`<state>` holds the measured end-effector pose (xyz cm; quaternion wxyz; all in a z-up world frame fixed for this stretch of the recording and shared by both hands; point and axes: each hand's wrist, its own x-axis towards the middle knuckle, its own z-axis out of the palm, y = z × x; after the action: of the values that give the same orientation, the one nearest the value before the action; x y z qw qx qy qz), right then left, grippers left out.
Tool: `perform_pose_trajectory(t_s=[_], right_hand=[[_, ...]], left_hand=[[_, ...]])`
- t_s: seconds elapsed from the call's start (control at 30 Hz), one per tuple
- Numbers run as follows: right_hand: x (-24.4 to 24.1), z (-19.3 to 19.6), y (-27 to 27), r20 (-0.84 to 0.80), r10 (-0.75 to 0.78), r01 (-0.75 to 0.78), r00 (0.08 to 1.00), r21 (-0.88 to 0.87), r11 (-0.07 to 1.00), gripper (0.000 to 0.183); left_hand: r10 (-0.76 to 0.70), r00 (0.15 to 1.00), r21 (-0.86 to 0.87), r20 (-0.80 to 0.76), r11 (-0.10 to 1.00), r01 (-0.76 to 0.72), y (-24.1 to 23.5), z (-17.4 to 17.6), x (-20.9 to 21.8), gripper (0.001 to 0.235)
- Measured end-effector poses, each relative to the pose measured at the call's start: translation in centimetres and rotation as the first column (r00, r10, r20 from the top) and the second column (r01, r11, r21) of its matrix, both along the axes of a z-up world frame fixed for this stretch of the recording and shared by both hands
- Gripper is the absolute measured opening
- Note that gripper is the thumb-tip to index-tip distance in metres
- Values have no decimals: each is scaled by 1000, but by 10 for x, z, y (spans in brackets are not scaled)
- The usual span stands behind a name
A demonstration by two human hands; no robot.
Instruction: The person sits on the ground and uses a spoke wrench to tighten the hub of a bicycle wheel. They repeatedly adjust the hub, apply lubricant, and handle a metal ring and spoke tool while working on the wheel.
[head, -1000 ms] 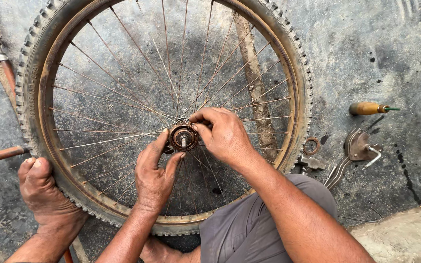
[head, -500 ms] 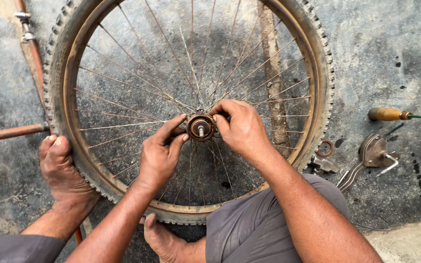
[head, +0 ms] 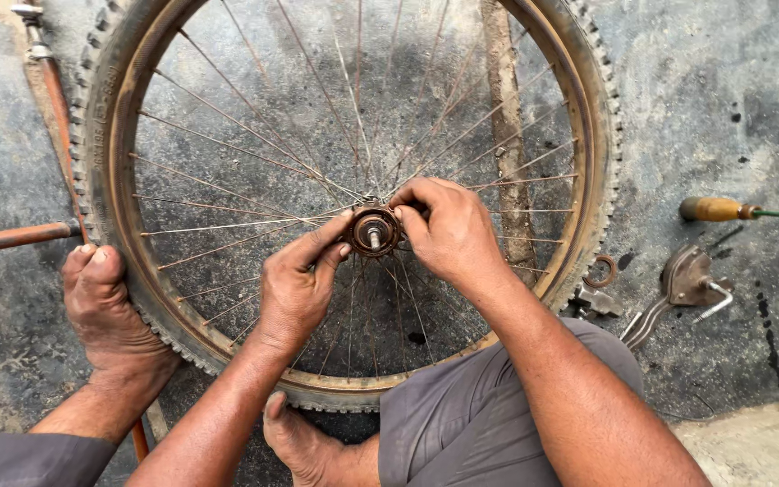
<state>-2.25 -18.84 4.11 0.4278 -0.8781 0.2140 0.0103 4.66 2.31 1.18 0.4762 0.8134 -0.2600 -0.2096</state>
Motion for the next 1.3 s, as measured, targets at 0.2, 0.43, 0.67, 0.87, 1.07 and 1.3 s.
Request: perform_pose_trajectory(t_s=[0.2,0.43,0.67,0.87,1.07,1.3], right_hand=[[0,-2,-1,18,-4,4,1000,8,1000,11],[-1,-4,-2,20,2,-3,1000,9,1000,10],[-2,-6,-4,6,-8,8,1000,32,999,9],[0,-7,-4,25,14,-14,1000,7,1000,10],[-2,-9,-2,86,-6,1,996,50,999,11],[-27,16,-9,109,-2,3,994,-11,1000,24]], left_hand=[[-117,991,126,-65,984,124,-3,14,7,63],[-93,986,239,-139,963,125,-14,22,7,73],[-51,979,284,-197,953,107,-15,28,6,71],[-99,985,179,-142,976,124,-16,28,11,70],[-94,988,154,-122,982,112,-10,18,9,69],[-45,984,68,-172,996,58,-8,4,0,69]])
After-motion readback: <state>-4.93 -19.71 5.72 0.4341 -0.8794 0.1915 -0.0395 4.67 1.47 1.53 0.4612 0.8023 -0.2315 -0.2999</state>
